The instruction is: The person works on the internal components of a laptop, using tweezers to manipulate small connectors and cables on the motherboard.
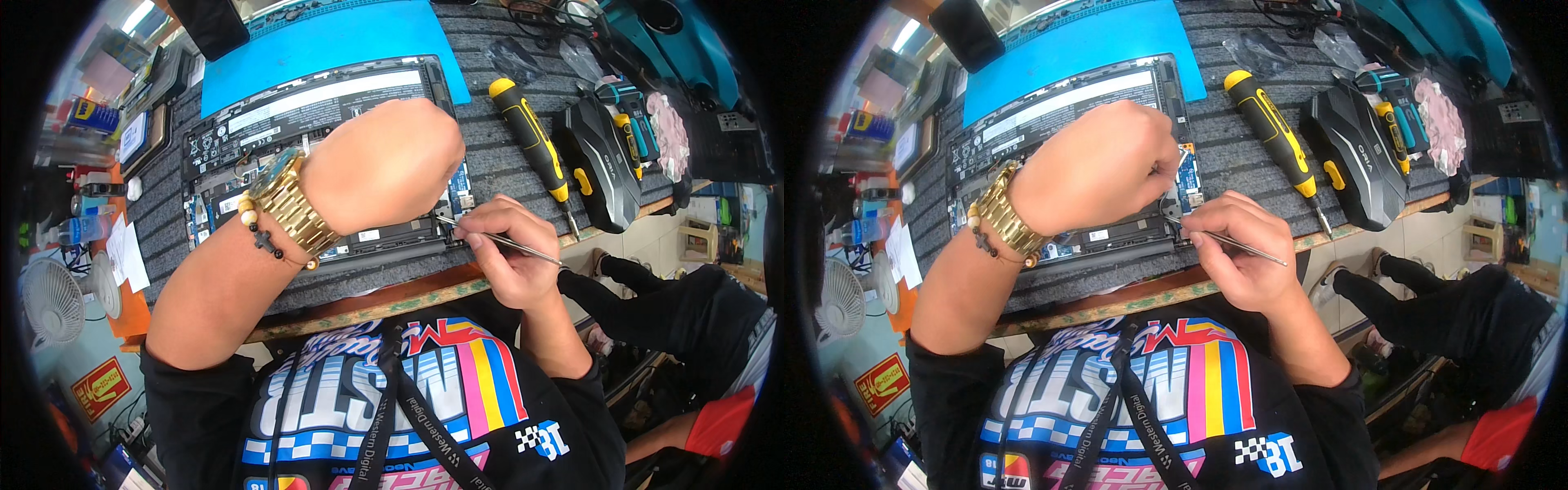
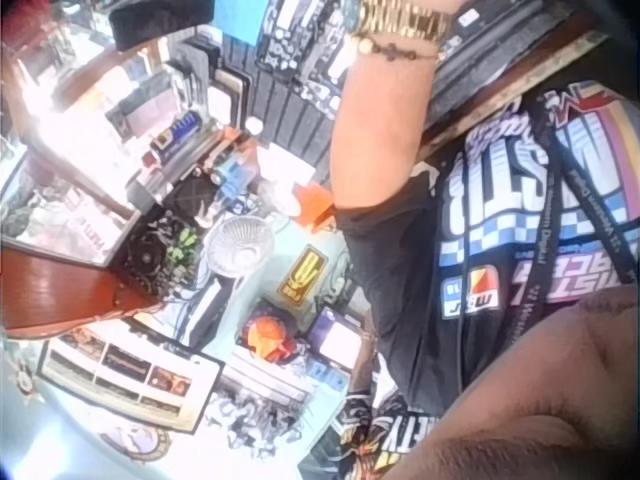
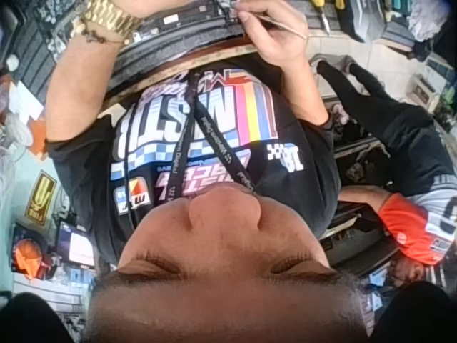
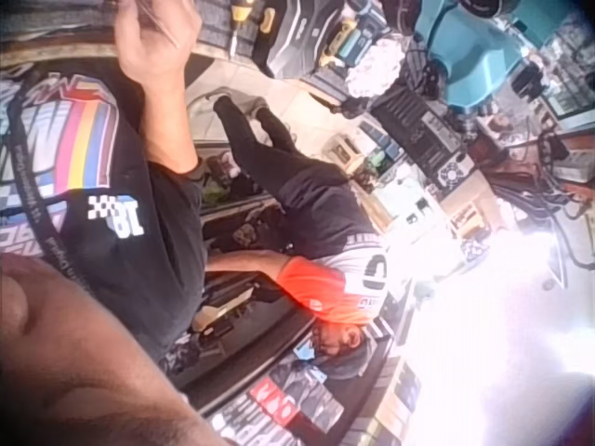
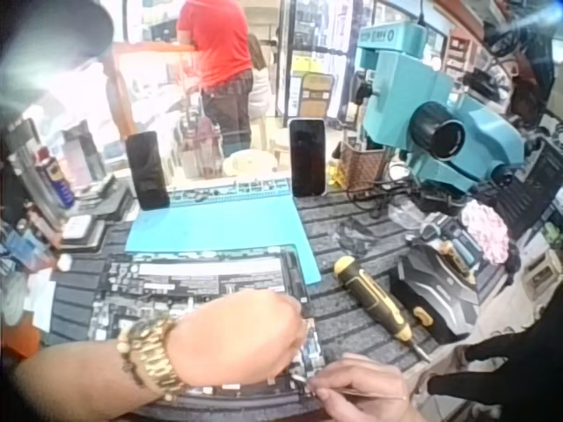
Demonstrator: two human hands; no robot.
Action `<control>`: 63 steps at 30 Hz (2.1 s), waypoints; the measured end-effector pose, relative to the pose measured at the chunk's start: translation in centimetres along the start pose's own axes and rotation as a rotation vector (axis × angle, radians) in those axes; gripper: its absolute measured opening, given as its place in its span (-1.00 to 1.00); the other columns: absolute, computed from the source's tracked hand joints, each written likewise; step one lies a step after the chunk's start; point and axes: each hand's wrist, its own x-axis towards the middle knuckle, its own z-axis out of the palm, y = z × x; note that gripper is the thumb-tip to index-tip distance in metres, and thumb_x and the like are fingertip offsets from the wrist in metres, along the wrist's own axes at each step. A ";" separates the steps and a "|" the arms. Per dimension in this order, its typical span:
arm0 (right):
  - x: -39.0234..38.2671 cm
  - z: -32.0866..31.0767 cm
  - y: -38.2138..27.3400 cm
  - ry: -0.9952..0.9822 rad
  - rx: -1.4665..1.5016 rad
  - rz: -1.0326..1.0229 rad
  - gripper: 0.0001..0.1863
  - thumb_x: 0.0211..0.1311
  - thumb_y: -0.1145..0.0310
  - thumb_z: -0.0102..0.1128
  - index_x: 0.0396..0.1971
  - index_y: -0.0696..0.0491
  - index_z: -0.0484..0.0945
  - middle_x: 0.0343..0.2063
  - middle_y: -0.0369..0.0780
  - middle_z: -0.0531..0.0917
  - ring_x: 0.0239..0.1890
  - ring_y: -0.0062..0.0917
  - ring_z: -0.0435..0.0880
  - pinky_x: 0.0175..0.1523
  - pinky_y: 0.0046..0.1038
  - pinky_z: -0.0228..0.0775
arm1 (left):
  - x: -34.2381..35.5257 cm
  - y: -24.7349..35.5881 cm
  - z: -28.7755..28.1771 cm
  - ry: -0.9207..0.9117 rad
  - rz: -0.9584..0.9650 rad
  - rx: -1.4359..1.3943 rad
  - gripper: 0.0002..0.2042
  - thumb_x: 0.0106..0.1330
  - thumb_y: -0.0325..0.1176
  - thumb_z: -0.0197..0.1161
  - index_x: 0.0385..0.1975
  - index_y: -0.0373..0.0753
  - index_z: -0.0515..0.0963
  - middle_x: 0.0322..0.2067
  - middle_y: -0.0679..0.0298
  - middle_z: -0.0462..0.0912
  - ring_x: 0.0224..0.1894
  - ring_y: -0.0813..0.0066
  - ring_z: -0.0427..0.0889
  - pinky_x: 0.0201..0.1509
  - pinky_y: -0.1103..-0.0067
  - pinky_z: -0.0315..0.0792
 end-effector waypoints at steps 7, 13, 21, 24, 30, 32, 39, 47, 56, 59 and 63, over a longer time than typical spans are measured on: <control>0.0 0.1 -0.1 0.005 -0.001 -0.005 -0.85 0.31 0.72 0.43 -0.16 0.26 0.79 -0.26 -0.06 0.89 -0.25 -0.26 0.85 -0.05 -0.29 0.65 | 0.9 0.6 0.6 -0.040 -0.054 -0.053 -0.94 0.25 -0.52 0.47 -0.38 -0.28 0.87 -0.33 -0.07 0.87 -0.13 -0.15 0.92 -0.01 0.12 0.83; 0.1 0.1 0.0 0.026 0.033 -0.014 -0.86 0.31 0.73 0.41 -0.16 0.27 0.79 -0.26 -0.05 0.89 -0.27 -0.30 0.84 -0.11 -0.34 0.65 | 0.9 0.5 0.7 -0.022 0.006 0.016 -0.97 0.21 -0.53 0.51 -0.40 -0.30 0.85 -0.33 -0.08 0.88 -0.11 -0.11 0.93 0.01 0.15 0.83; -0.1 0.3 -0.1 0.056 0.041 0.016 -0.86 0.32 0.73 0.41 -0.16 0.29 0.80 -0.27 -0.03 0.88 -0.27 -0.31 0.84 -0.13 -0.35 0.65 | 0.6 0.0 -0.1 -0.062 0.072 0.002 -0.91 0.37 -0.45 0.45 -0.37 -0.30 0.79 -0.27 0.00 0.82 -0.07 -0.13 0.82 0.11 0.10 0.70; 0.0 0.2 0.0 0.046 0.021 -0.005 -0.85 0.32 0.73 0.40 -0.15 0.29 0.80 -0.27 -0.03 0.88 -0.27 -0.30 0.85 -0.12 -0.34 0.65 | 0.4 0.4 -0.7 0.068 0.063 -0.079 -0.91 0.28 -0.43 0.51 -0.40 -0.32 0.84 -0.38 -0.06 0.85 -0.14 -0.13 0.91 -0.02 0.13 0.79; 0.1 0.2 0.0 0.026 -0.010 -0.039 -0.84 0.30 0.73 0.41 -0.16 0.27 0.80 -0.26 -0.05 0.89 -0.25 -0.27 0.86 -0.08 -0.31 0.66 | -1.0 1.2 -2.2 0.014 -0.101 0.036 -0.82 0.38 -0.34 0.50 -0.40 -0.32 0.84 -0.36 -0.14 0.84 -0.15 -0.17 0.89 -0.01 0.10 0.77; 0.2 0.2 0.0 0.024 -0.020 -0.051 -0.84 0.29 0.73 0.41 -0.16 0.27 0.81 -0.26 -0.06 0.89 -0.26 -0.26 0.86 -0.06 -0.29 0.66 | -1.1 1.5 -2.3 -0.038 -0.170 0.018 -0.78 0.38 -0.30 0.54 -0.41 -0.34 0.81 -0.42 -0.12 0.80 -0.20 -0.23 0.84 -0.04 0.07 0.73; 0.0 0.1 -0.1 0.044 0.016 -0.016 -0.84 0.30 0.73 0.41 -0.15 0.28 0.80 -0.26 -0.04 0.89 -0.25 -0.28 0.87 -0.08 -0.32 0.67 | -1.0 1.2 -1.4 -0.031 -0.069 0.008 -0.88 0.33 -0.36 0.50 -0.34 -0.28 0.85 -0.34 -0.06 0.86 -0.13 -0.12 0.91 -0.01 0.17 0.79; -0.1 0.0 0.1 0.059 0.044 0.008 -0.84 0.32 0.74 0.40 -0.15 0.30 0.81 -0.25 -0.01 0.90 -0.25 -0.29 0.87 -0.08 -0.34 0.68 | -1.3 0.4 -1.2 0.015 0.128 0.106 -0.91 0.29 -0.46 0.44 -0.30 -0.25 0.85 -0.30 0.03 0.85 -0.15 -0.07 0.91 -0.03 0.18 0.80; 0.0 0.3 0.0 0.075 0.049 0.023 -0.84 0.33 0.75 0.39 -0.15 0.30 0.81 -0.25 -0.02 0.90 -0.24 -0.28 0.88 -0.06 -0.32 0.69 | -1.3 0.9 -1.6 -0.047 0.084 0.126 -0.91 0.29 -0.47 0.44 -0.33 -0.28 0.87 -0.25 0.03 0.87 -0.09 -0.09 0.94 -0.01 0.16 0.84; 0.2 0.2 -0.1 0.045 0.017 0.003 -0.84 0.33 0.75 0.40 -0.15 0.29 0.81 -0.25 -0.03 0.90 -0.24 -0.27 0.88 -0.06 -0.31 0.68 | -1.1 1.0 -1.3 -0.043 0.091 0.130 -0.93 0.30 -0.45 0.48 -0.39 -0.29 0.81 -0.26 0.05 0.79 -0.15 -0.08 0.88 -0.02 0.13 0.77; 0.4 0.2 -0.1 0.037 0.007 -0.004 -0.84 0.33 0.75 0.40 -0.15 0.29 0.81 -0.26 -0.03 0.90 -0.25 -0.26 0.88 -0.06 -0.30 0.68 | -0.9 1.3 -0.9 -0.012 0.098 0.156 -0.93 0.26 -0.45 0.50 -0.43 -0.30 0.78 -0.27 0.07 0.75 -0.19 -0.06 0.86 -0.04 0.13 0.75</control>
